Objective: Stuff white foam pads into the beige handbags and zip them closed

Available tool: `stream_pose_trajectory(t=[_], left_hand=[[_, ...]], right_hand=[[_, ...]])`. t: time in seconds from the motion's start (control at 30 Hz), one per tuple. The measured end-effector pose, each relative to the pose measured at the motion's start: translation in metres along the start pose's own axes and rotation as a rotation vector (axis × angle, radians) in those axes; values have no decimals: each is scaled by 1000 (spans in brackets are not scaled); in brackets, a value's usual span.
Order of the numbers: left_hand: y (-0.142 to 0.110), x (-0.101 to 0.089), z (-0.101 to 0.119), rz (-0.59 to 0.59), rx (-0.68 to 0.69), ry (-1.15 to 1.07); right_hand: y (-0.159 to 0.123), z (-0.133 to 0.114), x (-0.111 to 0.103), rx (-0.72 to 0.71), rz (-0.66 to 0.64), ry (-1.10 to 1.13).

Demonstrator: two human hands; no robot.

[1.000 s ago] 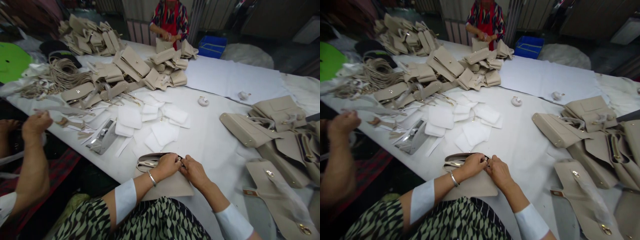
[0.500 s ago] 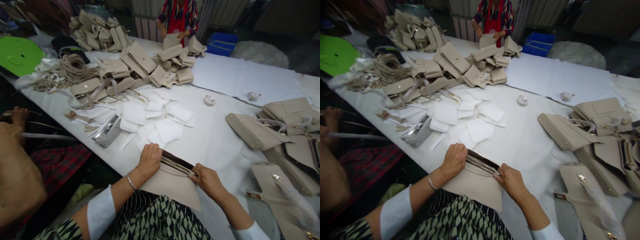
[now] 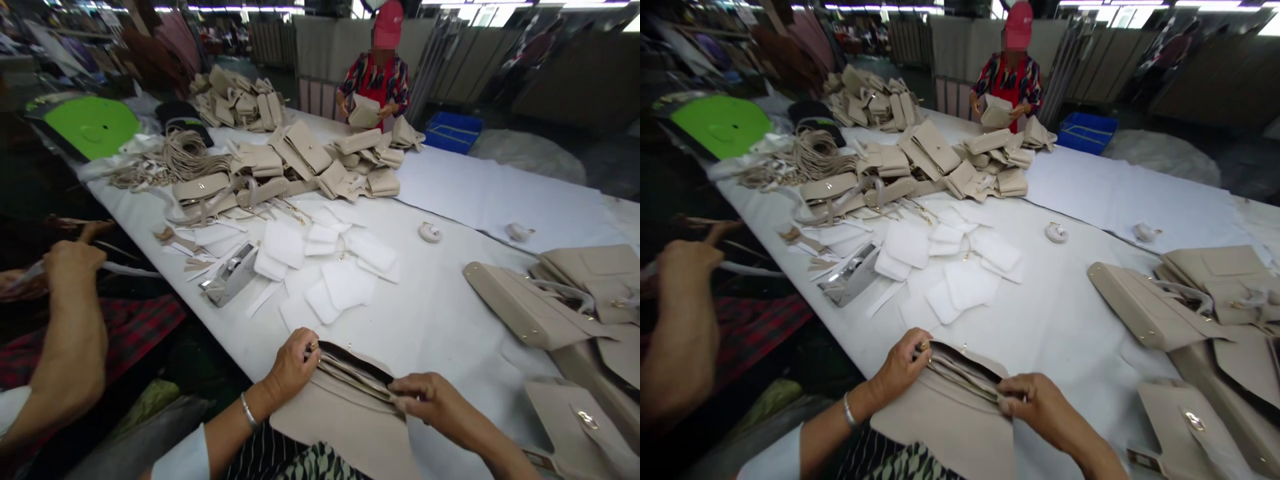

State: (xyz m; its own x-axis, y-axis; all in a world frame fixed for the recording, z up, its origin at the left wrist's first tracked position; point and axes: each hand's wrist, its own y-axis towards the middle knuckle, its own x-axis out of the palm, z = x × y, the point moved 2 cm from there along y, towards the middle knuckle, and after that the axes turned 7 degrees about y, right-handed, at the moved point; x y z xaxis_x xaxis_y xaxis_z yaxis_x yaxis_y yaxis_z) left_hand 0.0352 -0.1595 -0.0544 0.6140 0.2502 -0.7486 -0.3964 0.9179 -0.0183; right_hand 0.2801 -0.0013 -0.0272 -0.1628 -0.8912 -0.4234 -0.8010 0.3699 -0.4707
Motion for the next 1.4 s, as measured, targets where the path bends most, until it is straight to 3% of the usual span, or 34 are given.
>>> stream_pose_trajectory(t=[0.03,0.1,0.2,0.33,0.47,0.57,0.63,0.73,0.8,0.93,1.0,1.1,1.17,1.23,1.33,1.4], left_hand=[[1,1,-2,-1,-25,-12],[3,-2,-3,-47,-44,14],[10,-12,3,-137,24,122],[14,-18,16,-104,250,343],[10,-8,23,-50,487,392],[9,-3,23,-59,553,298],[11,-3,21,-88,513,212],[14,-3,18,-129,378,70],[15,-3,15,-123,257,-52],[12,-8,11,-100,26,-357],[11,-14,14,-105,3,-569],[8,-18,22,-160,-1,-815],[4,-15,24,-183,-26,-789],[-1,-11,22,-107,-1,-612],[-6,-5,20,57,272,-274],[-9,-3,21,72,479,-131]], right_hand=[[11,-6,-9,15,18,53],[44,-20,-26,18,171,-12],[110,-31,-28,-100,367,-445],[191,-10,4,-210,312,-782],[222,15,17,-213,294,-792],[214,19,6,-258,342,-702],[199,12,-7,-284,458,-552],[164,-9,-25,-259,716,-137],[134,-26,-27,-222,771,287],[76,-49,-7,-145,471,1053],[53,-52,7,-86,332,1210],[33,-52,34,5,282,1269],[27,-54,55,32,322,1270],[25,-59,74,50,369,1279],[24,-66,93,80,396,1308],[22,-67,96,86,399,1309]])
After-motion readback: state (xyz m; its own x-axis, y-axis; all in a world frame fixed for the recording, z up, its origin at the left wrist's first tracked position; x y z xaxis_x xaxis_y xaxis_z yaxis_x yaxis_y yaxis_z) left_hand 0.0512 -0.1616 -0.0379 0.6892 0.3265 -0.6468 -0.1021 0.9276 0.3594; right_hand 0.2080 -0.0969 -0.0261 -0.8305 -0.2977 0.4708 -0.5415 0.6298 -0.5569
